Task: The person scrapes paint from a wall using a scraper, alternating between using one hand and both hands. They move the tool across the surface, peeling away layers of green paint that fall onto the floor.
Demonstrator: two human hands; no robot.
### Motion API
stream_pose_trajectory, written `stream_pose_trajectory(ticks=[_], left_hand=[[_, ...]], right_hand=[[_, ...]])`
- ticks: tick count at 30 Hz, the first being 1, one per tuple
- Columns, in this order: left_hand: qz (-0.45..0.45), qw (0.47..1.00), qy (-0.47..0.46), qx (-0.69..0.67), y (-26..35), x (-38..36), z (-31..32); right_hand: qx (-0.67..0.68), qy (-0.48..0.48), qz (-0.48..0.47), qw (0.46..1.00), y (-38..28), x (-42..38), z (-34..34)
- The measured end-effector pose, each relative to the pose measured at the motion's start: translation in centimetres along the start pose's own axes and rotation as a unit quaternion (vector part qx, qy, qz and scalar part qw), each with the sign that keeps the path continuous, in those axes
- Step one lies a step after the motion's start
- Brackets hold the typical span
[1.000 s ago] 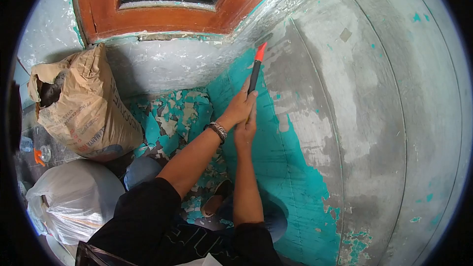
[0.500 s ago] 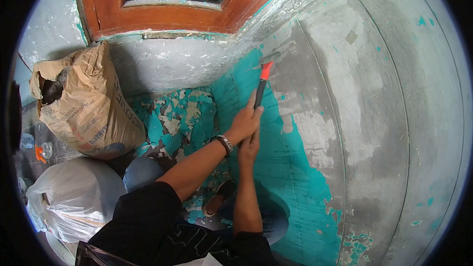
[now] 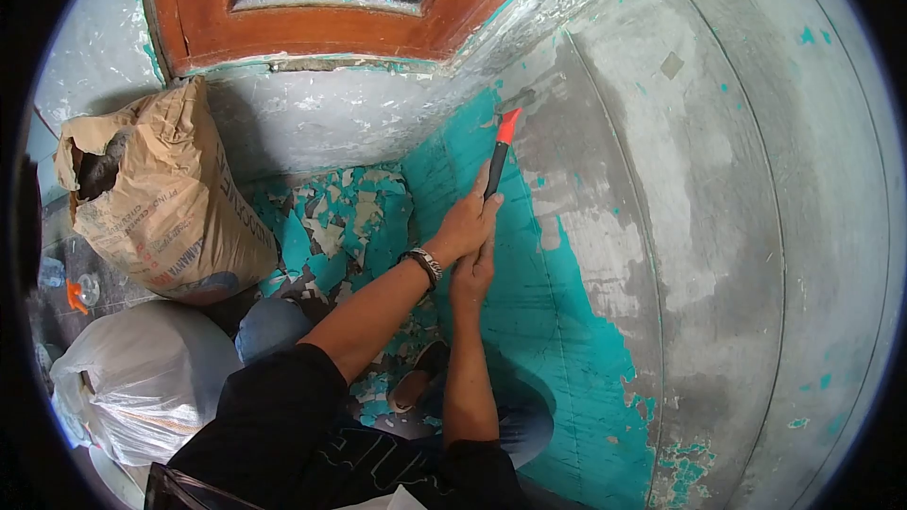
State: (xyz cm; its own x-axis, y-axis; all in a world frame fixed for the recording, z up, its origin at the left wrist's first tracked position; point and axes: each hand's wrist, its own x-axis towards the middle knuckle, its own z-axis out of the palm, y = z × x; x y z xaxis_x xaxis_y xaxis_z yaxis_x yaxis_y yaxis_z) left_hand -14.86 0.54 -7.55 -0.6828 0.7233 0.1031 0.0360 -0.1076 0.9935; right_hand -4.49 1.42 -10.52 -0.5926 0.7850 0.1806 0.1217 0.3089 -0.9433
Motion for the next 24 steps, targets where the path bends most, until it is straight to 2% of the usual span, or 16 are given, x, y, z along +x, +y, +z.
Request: stream_pose_trajectory(ticks=[1,3,11,13,15,17,19,20,22,24], left_hand=[[0.003,1.000,-0.001,-0.007,0.0,0.0,0.0],[0.005,1.000,-0.003,-0.015,0.0,0.0,0.2],[0.037,0.995,-0.012,-0.094,0.8,0.7,-1.5],[0.076,0.993,0.006,-0.087,0.5,0.4,-1.1],[0.070,0.993,-0.001,-0.094,0.3,1.0,-1.4],[0.060,0.993,-0.016,-0.103,0.4,0.9,-1.8],[0.011,0.986,-0.069,-0.150,1.9,0.9,-3.0],[0.013,0.986,-0.067,-0.152,1.2,1.1,-2.3],[0.127,0.987,0.040,-0.091,-0.7,1.5,-0.5],[0.123,0.987,0.037,-0.097,-0.9,1.9,-0.5]], right_hand=[[0.000,0.000,0.001,1.000,0.2,0.0,-0.2],[-0.023,0.010,-0.054,0.998,0.0,0.0,0.0],[-0.110,0.020,-0.057,0.992,-3.3,-0.4,1.3],[-0.115,0.020,-0.062,0.991,-3.7,-0.3,1.6],[-0.128,0.028,-0.116,0.985,-3.2,-0.1,1.9],[-0.139,0.026,-0.105,0.984,-2.7,0.4,2.0],[-0.147,0.023,-0.104,0.983,-3.5,0.4,2.2],[-0.153,0.021,-0.102,0.983,-4.1,0.0,1.9],[-0.160,0.014,-0.102,0.982,-4.4,0.0,1.8],[-0.151,0.024,-0.131,0.980,-3.9,0.2,1.7]])
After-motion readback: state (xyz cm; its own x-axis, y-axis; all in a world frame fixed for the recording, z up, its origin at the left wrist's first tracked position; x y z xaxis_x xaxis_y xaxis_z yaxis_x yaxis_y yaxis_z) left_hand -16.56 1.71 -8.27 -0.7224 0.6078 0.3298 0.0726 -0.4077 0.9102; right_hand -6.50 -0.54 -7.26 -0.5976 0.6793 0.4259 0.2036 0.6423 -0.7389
